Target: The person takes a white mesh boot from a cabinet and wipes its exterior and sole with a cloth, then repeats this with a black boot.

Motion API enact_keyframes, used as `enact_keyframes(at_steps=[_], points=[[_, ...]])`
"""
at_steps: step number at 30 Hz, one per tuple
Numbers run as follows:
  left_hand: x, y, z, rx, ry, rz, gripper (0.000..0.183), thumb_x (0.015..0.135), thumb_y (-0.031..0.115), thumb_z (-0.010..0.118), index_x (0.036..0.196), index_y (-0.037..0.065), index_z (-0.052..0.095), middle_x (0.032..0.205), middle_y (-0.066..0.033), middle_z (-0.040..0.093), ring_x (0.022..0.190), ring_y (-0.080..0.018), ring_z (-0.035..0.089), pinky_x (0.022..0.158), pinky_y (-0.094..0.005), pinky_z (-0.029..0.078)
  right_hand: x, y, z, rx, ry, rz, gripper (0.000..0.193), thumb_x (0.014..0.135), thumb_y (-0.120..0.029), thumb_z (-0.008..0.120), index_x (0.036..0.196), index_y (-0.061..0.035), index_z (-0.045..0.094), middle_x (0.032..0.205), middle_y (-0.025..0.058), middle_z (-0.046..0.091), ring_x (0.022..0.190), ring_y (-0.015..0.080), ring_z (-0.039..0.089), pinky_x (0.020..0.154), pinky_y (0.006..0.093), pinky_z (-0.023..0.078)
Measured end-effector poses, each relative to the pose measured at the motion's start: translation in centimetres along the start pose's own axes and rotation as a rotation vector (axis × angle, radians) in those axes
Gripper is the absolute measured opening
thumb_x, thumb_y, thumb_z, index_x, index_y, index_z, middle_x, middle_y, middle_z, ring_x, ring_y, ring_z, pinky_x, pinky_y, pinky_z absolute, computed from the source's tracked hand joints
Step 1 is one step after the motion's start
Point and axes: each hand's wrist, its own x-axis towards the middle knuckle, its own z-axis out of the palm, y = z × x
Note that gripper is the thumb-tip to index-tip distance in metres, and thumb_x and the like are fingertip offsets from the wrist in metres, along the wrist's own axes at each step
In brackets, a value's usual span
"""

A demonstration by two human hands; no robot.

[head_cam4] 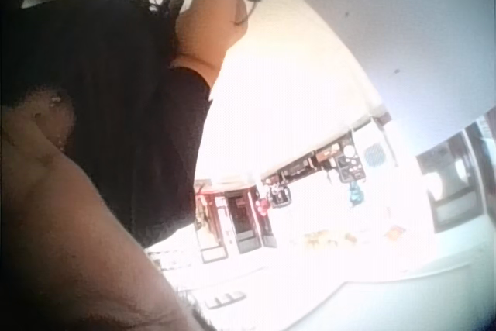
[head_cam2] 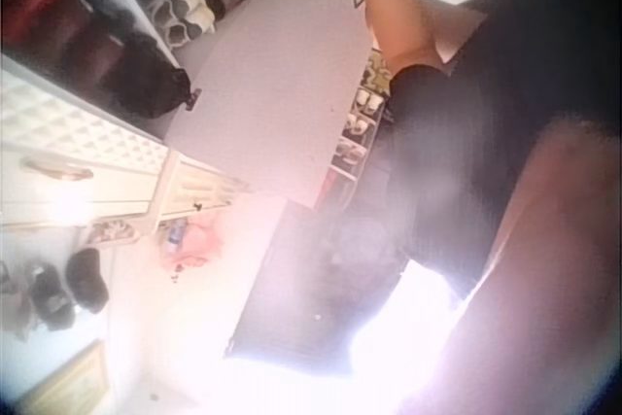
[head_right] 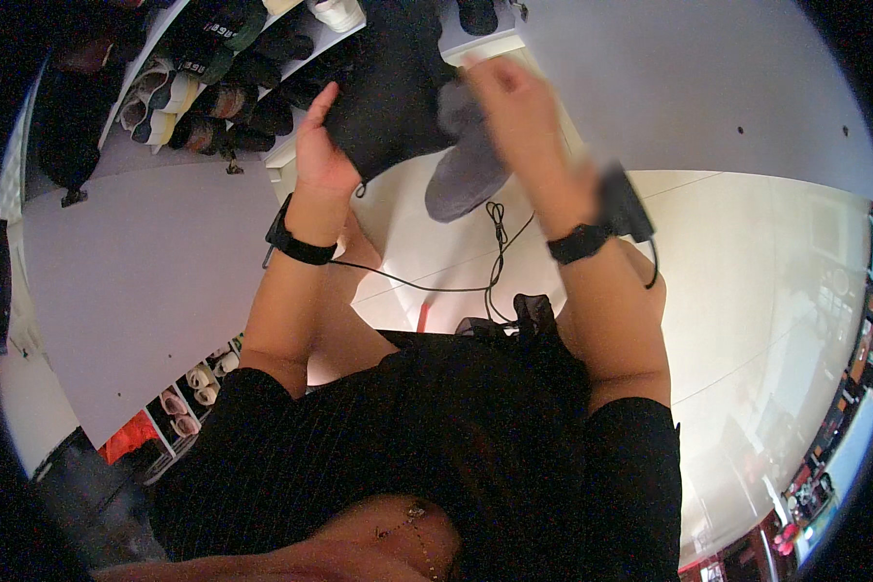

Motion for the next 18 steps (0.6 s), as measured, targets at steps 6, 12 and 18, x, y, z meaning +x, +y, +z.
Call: enact_keyframes(at_steps=[6, 12, 18], points=[[-0.3, 0.2, 0.5, -0.071, -0.102, -0.012, 0.042, 0.097, 0.032, 0.055, 0.124, 0.000, 0.060, 0.126, -0.0209, 0.063, 0.114, -0.0372, 0.062, 0.103, -0.0511, 0.047, 3.1, -0.3, -5.8, 0.810, 0.027, 0.104, 0.047, 0.096, -0.039, 0.061, 0.123, -0.0002, 0.060, 0.115, 0.0115, 0.066, 0.103, 0.0208, 0.064, 0.095, 0.0361, 0.050], [-0.4, -1.5, 1.0, 0.145, 0.046, -0.014, 0.050, 0.097, 0.038, 0.051, 0.131, 0.002, 0.057, 0.132, -0.0195, 0.060, 0.122, -0.0350, 0.058, 0.108, -0.0499, 0.042, 0.5, -1.0, -0.1, -0.069, -0.068, -0.424, 0.054, 0.088, -0.012, 0.068, 0.140, -0.0112, 0.053, 0.138, 0.0129, 0.057, 0.126, 0.0290, 0.054, 0.109, 0.0390, 0.041], [-0.7, -1.9, 1.9, 0.058, -0.099, -0.066, 0.058, 0.096, 0.046, 0.051, 0.130, 0.000, 0.057, 0.128, -0.0178, 0.062, 0.115, -0.0321, 0.062, 0.105, -0.0485, 0.045, -3.2, 1.7, 3.9, -0.553, -0.043, -0.868, 0.043, 0.087, -0.004, 0.060, 0.130, -0.0032, 0.059, 0.136, 0.0171, 0.057, 0.129, 0.0323, 0.052, 0.109, 0.0399, 0.040]])
